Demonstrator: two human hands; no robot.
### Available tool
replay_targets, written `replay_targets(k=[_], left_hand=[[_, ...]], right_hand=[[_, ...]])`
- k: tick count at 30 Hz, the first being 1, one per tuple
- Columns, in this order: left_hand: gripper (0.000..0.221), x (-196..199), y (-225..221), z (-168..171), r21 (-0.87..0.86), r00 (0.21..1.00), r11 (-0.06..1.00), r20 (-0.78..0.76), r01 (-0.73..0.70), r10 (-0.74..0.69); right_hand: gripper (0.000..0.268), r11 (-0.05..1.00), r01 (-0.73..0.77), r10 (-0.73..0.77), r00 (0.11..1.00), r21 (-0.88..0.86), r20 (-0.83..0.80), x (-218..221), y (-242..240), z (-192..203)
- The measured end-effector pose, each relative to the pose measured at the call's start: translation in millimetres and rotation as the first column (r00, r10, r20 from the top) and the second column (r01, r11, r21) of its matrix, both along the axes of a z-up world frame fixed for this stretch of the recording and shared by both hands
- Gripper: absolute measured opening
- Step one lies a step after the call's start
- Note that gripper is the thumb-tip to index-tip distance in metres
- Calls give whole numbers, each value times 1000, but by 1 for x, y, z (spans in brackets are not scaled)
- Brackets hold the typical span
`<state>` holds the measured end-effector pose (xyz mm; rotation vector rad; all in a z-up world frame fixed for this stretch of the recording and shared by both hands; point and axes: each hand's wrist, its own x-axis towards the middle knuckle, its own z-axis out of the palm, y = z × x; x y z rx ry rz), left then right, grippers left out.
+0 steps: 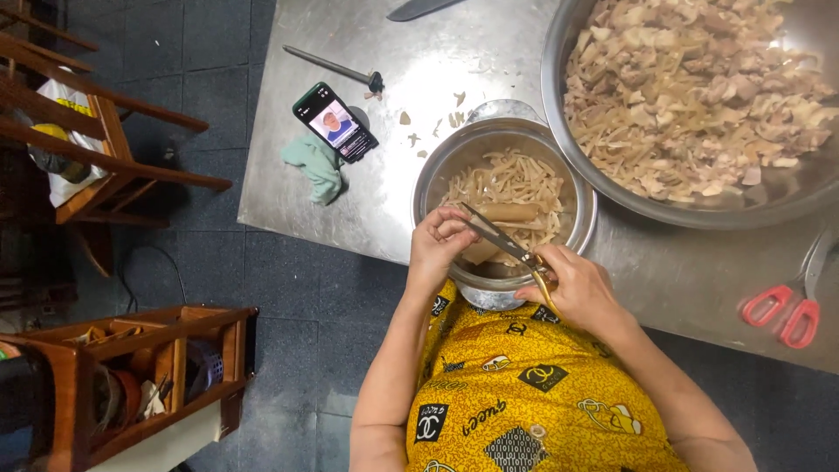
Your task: Cutting cooked meat into smaller pieces using scissors in a metal bowl on a preparation table.
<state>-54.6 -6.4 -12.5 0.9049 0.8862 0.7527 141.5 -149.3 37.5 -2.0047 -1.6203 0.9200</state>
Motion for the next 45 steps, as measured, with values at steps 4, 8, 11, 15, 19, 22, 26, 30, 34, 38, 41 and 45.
replay_targets(k=[4,8,11,15,19,22,26,30,34,38,41,45], left_hand=[[29,-1,-6,-1,36,999,999,-42,-4,6],[27,9,-18,-7,39,1000,999,-22,2,-1],[26,17,-27,-14,25,1000,1000,-3,7,-7],[27,36,-20,1,-9,1000,1000,-6,12,-12],[27,43,-4,-7,20,998,1000,-69,4,-3],[33,45,6,2,18,996,999,-78,-32,33],[52,46,14,-11,23,995,994,-14,-103,103],[58,49,10,7,-1,994,994,7,-107,107],[61,49,8,11,42,999,998,21,-39,38],[64,43,6,4,-6,999,1000,47,-12,12],[58,44,7,26,-1,1000,1000,25,-6,6],[55,42,10,20,39,999,999,-44,8,-7]], right_hand=[[72,998,-3,5,1000,70,-23,-1,-6,5],[72,993,13,-12,1000,120,-12,1,-22,-11],[66,985,53,-55,998,165,4,4,-40,-28],[54,979,126,-122,992,160,-39,9,-43,-35],[49,965,203,-187,977,169,-106,13,-33,-22],[49,955,248,-226,964,165,-140,12,-25,-27],[73,964,212,-196,974,162,-110,25,-25,-43],[86,983,167,-167,986,80,-16,23,-20,-27],[87,985,172,-172,985,26,14,21,-11,-20],[71,974,181,-184,983,135,12,16,-9,-18],[58,959,198,-199,980,202,-12,14,-16,-31],[50,970,179,-175,984,166,-40,18,-21,-53]])
